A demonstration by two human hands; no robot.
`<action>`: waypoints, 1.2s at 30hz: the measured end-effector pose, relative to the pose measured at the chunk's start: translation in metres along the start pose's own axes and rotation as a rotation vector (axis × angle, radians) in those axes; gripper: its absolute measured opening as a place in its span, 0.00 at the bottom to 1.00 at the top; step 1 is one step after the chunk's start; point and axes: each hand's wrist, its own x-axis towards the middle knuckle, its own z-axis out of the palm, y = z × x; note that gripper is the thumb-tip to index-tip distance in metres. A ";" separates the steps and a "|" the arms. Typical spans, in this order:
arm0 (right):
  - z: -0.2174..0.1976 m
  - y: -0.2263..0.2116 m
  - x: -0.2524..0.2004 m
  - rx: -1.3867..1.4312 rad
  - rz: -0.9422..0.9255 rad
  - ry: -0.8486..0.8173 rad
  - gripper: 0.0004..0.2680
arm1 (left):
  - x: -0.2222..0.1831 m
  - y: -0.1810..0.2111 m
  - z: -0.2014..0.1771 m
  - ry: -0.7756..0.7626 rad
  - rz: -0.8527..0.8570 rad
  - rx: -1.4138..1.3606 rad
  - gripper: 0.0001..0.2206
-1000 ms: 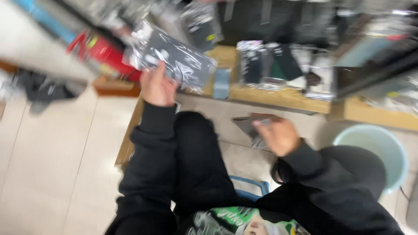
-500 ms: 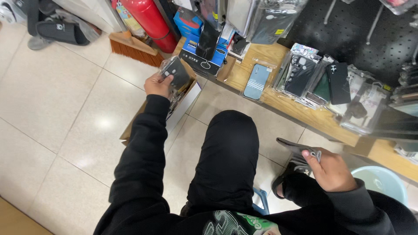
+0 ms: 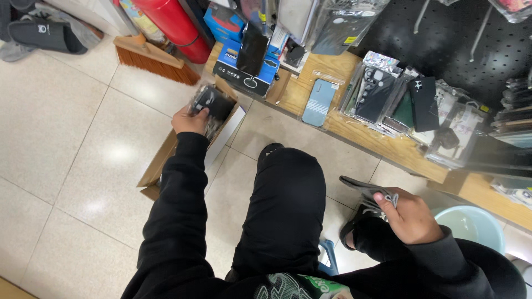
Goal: The person sits on a low stool and wipes the plastic packaging of several phone cases with a gray cloth. They pick up each case from a cardboard box, wipe it, and place it on a wooden shelf.
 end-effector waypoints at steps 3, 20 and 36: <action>0.000 0.001 -0.001 -0.027 0.010 -0.005 0.18 | 0.005 -0.007 0.006 0.034 -0.189 -0.066 0.07; -0.001 -0.003 -0.009 0.095 -0.142 0.116 0.15 | 0.002 -0.042 0.053 0.002 0.343 0.672 0.11; 0.014 0.057 -0.020 0.602 0.453 0.371 0.21 | 0.027 -0.039 0.124 0.071 0.984 0.756 0.07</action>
